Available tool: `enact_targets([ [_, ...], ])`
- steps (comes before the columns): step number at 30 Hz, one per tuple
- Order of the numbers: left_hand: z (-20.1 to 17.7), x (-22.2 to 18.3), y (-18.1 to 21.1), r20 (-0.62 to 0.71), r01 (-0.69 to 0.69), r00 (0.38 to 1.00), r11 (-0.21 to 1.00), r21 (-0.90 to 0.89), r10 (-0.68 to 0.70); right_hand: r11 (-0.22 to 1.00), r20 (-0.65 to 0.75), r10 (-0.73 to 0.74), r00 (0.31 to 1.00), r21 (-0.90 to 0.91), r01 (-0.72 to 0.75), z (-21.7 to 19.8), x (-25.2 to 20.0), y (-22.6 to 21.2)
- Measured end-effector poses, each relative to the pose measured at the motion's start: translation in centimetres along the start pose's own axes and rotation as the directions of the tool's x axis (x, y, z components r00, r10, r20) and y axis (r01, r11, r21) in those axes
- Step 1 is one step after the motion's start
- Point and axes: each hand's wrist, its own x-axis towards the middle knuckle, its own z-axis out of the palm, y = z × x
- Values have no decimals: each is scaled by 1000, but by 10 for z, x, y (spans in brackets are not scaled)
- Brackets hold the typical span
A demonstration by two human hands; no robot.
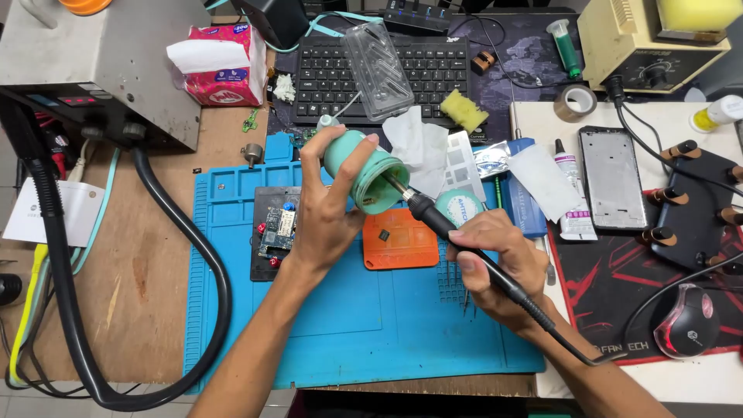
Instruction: The person is performing repair work on a circuit board, including cleaning a soldering iron tip and using a heat gun to desolder or solder components.
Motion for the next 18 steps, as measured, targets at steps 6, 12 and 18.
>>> enact_targets([
  [6, 0, -1, -1, -7, -7, 1000, 1000, -5, 7, 1000, 22, 2, 1000, -18, -2, -1, 2, -2],
  [12, -2, 0, 2, -18, 3, 1000, 999, -34, -4, 1000, 23, -16, 1000, -22, 17, -1, 3, -2],
  [18, 0, -1, -1, -27, 13, 1000, 999, -32, -14, 999, -8, -36, 999, -24, 36, -2, 1, -2],
])
